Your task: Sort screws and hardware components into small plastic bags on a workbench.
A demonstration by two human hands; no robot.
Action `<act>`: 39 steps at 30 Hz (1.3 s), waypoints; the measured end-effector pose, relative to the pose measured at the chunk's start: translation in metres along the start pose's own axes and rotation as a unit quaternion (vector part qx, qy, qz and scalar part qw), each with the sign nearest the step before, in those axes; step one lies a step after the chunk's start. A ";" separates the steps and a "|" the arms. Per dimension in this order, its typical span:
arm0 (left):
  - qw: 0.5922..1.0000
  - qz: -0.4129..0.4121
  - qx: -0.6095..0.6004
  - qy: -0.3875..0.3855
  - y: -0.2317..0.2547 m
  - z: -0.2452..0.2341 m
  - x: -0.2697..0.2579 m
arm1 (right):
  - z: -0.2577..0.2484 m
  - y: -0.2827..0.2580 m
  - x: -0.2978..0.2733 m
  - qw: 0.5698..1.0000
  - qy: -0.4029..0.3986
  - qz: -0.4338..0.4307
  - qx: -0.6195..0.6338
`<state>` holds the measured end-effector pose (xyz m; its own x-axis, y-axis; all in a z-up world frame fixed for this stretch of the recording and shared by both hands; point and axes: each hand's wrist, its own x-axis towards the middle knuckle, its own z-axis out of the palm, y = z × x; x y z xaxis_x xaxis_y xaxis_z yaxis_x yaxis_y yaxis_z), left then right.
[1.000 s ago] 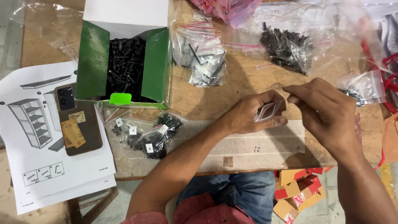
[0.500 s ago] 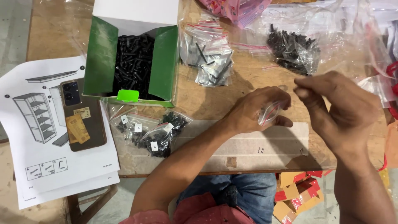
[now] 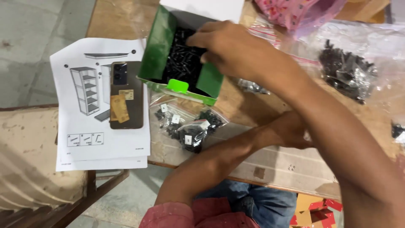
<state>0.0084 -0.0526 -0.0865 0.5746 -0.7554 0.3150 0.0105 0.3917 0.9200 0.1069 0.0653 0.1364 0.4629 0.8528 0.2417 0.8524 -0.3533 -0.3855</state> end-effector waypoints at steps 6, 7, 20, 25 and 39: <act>0.932 0.000 -0.357 -0.060 -0.087 0.014 0.011 | 0.048 0.009 0.040 0.987 -0.070 0.032 -0.144; 0.932 0.001 -0.357 -0.057 -0.088 0.013 0.011 | 0.045 0.010 0.041 0.987 -0.071 0.030 -0.142; 0.952 0.080 0.283 0.080 0.015 0.000 -0.004 | 0.019 0.034 0.025 0.982 -0.014 0.043 0.185; 0.940 0.066 0.328 0.071 0.026 -0.001 -0.005 | 0.003 0.034 0.013 0.921 0.003 0.182 0.345; 0.972 0.101 0.208 0.046 0.092 -0.007 -0.017 | -0.031 0.010 -0.050 0.895 0.099 0.216 0.378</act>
<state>0.0054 -0.0003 -0.0090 0.6016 -0.6272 0.4946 -0.4313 0.2661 0.8621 0.1001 0.0076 0.1480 0.8068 0.5888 0.0490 0.2098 -0.2079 -0.9554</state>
